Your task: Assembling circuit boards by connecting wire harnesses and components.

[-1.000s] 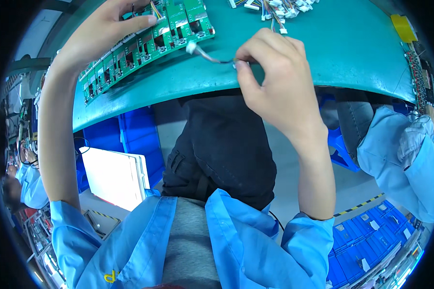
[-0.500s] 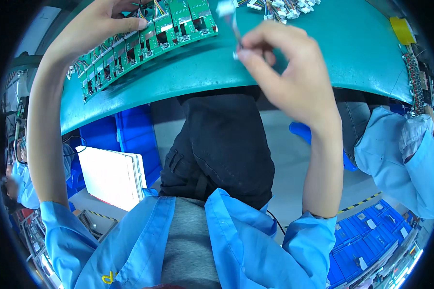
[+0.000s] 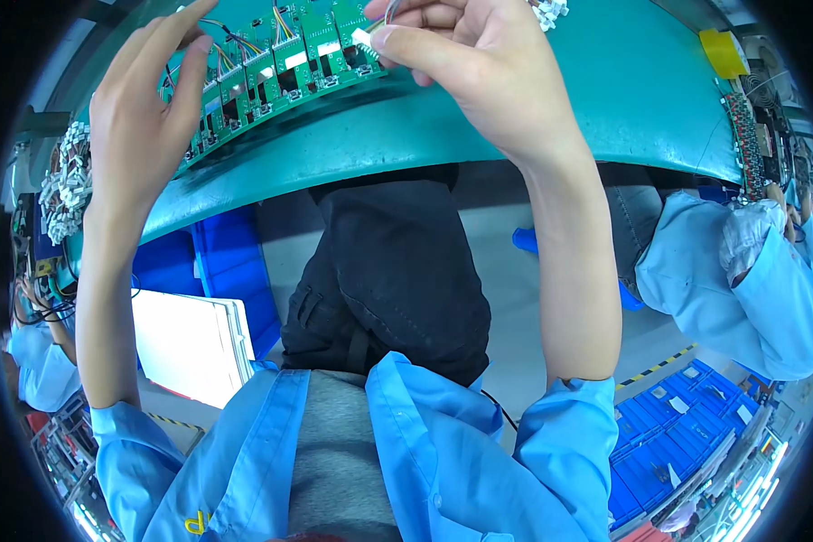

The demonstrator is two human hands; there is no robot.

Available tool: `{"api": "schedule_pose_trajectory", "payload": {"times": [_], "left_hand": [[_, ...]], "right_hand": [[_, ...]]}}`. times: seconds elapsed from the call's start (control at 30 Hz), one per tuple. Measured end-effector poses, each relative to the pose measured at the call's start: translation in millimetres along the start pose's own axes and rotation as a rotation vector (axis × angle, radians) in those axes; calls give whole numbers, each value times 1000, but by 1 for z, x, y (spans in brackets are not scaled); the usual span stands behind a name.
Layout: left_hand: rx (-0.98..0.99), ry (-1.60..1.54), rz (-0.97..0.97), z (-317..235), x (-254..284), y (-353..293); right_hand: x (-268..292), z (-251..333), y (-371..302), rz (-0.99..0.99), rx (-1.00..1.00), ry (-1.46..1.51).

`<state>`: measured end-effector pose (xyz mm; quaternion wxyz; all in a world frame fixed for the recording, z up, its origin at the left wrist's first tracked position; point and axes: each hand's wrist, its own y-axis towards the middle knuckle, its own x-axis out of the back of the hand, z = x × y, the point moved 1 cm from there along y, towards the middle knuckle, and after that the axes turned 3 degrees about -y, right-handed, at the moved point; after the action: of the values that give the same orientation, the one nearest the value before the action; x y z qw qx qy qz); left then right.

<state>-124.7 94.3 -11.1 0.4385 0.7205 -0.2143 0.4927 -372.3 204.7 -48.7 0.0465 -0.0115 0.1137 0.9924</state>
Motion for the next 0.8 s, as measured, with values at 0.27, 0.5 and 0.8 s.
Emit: {"api": "schedule_pose_trajectory", "payload": {"times": [0.27,0.5,0.8], "left_hand": [[-203,337,421,-7,9,-3],[-218,347,706,-15,-5,13],[-46,306,1049,-6,-8,19]], "right_hand": [[4,0,4,32,-42,34],[-10,16,21,27,-19,-48],[-17,7,54,170,-60,-594]]}}
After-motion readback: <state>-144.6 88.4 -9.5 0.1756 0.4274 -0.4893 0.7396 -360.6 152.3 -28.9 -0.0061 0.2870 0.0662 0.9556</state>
